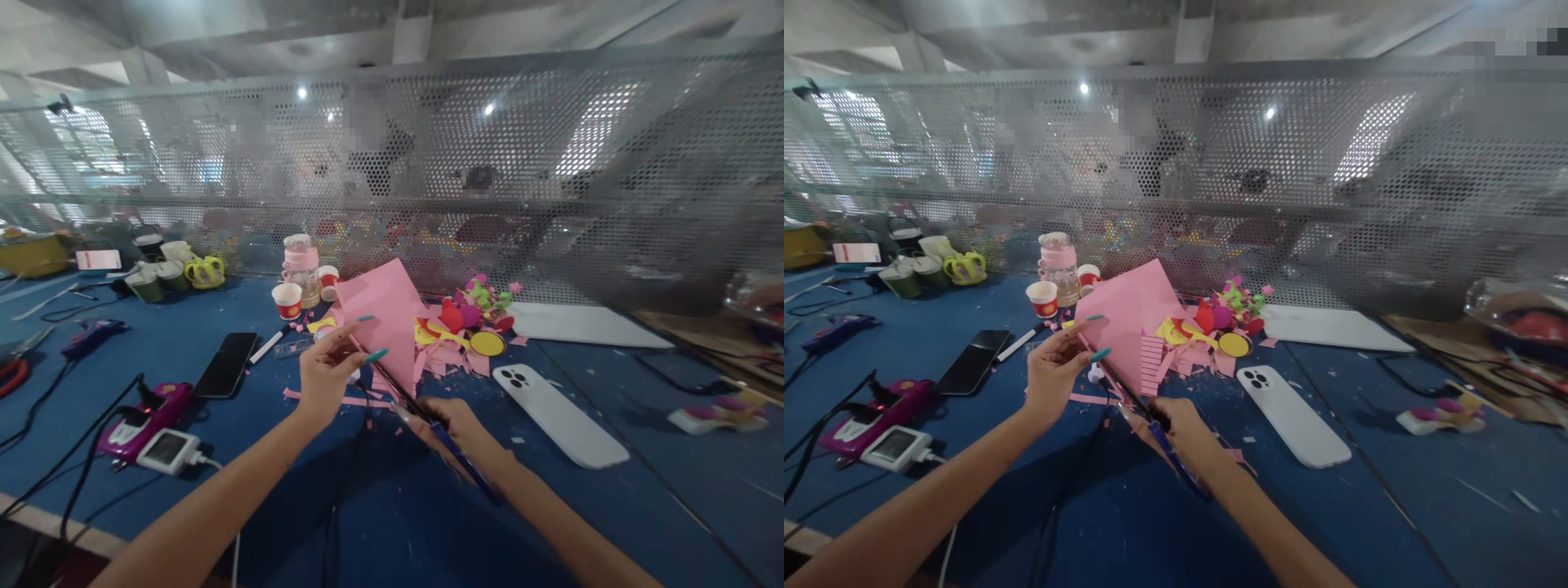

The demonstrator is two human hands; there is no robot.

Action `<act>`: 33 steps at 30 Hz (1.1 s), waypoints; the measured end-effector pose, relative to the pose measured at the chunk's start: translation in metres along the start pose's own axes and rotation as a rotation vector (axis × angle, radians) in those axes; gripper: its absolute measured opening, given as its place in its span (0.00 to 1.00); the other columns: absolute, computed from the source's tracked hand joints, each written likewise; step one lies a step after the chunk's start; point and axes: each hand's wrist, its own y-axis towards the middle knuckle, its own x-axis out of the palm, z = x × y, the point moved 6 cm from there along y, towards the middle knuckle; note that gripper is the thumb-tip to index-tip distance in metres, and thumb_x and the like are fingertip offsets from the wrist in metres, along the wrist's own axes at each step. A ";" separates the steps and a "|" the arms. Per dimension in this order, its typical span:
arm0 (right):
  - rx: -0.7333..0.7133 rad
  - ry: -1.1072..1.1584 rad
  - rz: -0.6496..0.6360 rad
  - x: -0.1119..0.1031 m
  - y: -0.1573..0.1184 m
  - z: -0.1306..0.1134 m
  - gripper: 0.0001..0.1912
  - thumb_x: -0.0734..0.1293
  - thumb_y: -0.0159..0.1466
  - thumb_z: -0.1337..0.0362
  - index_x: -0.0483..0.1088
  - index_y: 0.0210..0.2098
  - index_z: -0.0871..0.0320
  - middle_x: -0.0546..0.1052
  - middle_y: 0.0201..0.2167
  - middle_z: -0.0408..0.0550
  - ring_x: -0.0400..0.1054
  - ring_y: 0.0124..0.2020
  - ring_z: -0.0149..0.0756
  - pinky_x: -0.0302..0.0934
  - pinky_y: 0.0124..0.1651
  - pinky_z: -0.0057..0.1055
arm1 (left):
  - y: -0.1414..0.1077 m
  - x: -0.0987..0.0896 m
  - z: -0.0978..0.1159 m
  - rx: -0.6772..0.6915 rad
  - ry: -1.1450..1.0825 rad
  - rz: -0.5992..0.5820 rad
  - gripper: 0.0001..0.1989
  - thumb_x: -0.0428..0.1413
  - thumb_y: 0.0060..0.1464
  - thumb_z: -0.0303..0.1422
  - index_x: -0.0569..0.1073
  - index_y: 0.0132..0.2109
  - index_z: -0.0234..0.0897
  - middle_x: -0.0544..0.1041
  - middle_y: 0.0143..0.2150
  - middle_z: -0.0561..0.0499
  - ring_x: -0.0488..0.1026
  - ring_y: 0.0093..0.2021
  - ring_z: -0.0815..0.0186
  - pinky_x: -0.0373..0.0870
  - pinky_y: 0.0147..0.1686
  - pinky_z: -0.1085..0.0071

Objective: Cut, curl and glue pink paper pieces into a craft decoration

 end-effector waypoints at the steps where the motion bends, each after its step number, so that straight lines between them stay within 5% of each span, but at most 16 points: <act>1: -0.006 -0.002 0.008 0.000 0.000 0.000 0.17 0.58 0.55 0.55 0.60 0.17 0.61 0.53 0.15 0.39 0.46 0.17 0.24 0.46 0.18 0.22 | 0.000 0.000 0.000 0.002 0.000 -0.001 0.17 0.62 0.32 0.23 0.76 0.36 0.36 0.73 0.22 0.56 0.68 0.23 0.74 0.67 0.23 0.79; 19: -0.020 0.022 0.013 0.000 0.001 -0.001 0.17 0.60 0.55 0.56 0.56 0.16 0.59 0.52 0.14 0.37 0.46 0.17 0.23 0.44 0.18 0.22 | -0.004 0.002 0.006 0.006 0.085 0.033 0.16 0.61 0.33 0.25 0.76 0.36 0.35 0.69 0.18 0.57 0.61 0.19 0.77 0.64 0.19 0.80; 33: -0.026 -0.022 -0.023 -0.001 0.000 -0.004 0.19 0.58 0.56 0.53 0.65 0.22 0.63 0.58 0.16 0.39 0.50 0.18 0.25 0.48 0.20 0.22 | -0.007 0.005 0.010 -0.029 0.026 0.051 0.14 0.61 0.30 0.23 0.77 0.32 0.35 0.71 0.19 0.57 0.62 0.18 0.77 0.64 0.15 0.80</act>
